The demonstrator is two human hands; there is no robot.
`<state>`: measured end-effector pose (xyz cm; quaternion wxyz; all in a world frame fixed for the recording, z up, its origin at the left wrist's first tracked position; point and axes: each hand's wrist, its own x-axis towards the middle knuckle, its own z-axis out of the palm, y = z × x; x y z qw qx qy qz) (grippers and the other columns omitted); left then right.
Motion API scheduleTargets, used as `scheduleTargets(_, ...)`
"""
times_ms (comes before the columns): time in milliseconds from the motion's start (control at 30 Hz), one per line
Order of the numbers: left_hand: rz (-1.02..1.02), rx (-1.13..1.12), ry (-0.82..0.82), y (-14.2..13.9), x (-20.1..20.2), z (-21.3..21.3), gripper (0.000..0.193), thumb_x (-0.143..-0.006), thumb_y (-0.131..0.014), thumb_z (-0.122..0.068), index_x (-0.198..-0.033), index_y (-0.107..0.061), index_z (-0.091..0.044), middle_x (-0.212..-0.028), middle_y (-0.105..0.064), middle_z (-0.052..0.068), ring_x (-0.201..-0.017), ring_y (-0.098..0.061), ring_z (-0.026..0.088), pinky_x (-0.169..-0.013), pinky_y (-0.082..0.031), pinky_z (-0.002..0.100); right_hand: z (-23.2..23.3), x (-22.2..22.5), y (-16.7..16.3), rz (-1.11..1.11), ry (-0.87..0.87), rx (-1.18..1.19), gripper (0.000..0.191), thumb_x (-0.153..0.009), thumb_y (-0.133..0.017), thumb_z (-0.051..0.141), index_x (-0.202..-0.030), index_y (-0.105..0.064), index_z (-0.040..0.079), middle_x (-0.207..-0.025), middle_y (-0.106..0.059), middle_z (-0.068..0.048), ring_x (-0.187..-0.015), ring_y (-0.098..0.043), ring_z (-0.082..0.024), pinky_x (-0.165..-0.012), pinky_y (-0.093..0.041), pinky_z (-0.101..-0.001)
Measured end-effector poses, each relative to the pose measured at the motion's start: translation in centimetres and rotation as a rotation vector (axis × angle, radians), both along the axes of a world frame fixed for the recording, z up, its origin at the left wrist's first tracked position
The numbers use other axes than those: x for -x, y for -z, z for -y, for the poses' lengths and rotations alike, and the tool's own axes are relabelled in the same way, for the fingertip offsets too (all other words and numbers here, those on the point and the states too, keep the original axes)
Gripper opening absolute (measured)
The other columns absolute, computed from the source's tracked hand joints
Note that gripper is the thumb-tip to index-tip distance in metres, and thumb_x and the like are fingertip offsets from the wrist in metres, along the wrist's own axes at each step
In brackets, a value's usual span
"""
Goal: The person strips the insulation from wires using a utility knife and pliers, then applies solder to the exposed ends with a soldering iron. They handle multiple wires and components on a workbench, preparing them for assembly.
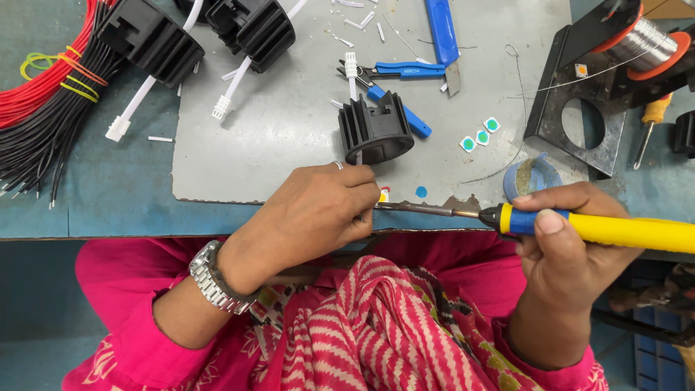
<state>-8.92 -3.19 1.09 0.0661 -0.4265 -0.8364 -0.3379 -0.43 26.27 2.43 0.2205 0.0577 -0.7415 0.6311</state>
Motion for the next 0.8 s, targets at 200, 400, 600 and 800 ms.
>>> scheduleTargets(200,-0.007,0.006,0.001,0.0,0.1,0.0,0.009,-0.084,-0.067,-0.012,-0.081,-0.063,-0.005,-0.084,-0.061,0.01,-0.073,-0.064,0.032,-0.065,-0.052,0.045,0.1,0.3,0.2,0.005,-0.019,-0.002,0.029,-0.104,-0.068,0.016,-0.1,-0.064,-0.013,-0.081,-0.068,-0.016,-0.049,-0.054,-0.007,-0.045,-0.042,-0.0152)
scheduleTargets(400,0.01,0.002,0.014,0.0,0.2,0.0,0.01,-0.083,-0.068,-0.013,-0.081,-0.063,-0.004,-0.084,-0.06,0.01,-0.072,-0.064,0.033,-0.064,-0.051,0.045,0.4,0.5,-0.3,0.023,-0.03,-0.008,0.026,-0.101,-0.068,0.014,-0.1,-0.065,-0.012,-0.079,-0.068,-0.015,-0.048,-0.053,-0.005,-0.046,-0.042,-0.015)
scheduleTargets(600,0.01,0.017,0.009,-0.2,0.2,0.0,0.01,-0.083,-0.068,-0.012,-0.081,-0.063,-0.004,-0.084,-0.06,0.01,-0.073,-0.064,0.032,-0.065,-0.052,0.045,0.7,0.4,-1.0,0.011,-0.037,-0.105,0.025,-0.098,-0.069,0.014,-0.097,-0.067,-0.011,-0.077,-0.065,-0.012,-0.048,-0.053,-0.006,-0.047,-0.042,-0.0151)
scheduleTargets(800,0.018,0.006,0.007,-0.2,0.1,0.0,0.009,-0.083,-0.068,-0.012,-0.081,-0.064,-0.004,-0.084,-0.06,0.01,-0.073,-0.064,0.032,-0.065,-0.051,0.045,0.7,0.4,-1.4,-0.027,0.033,-0.001,0.024,-0.093,-0.07,0.015,-0.097,-0.065,-0.009,-0.076,-0.066,-0.013,-0.044,-0.049,-0.004,-0.041,-0.039,-0.0151)
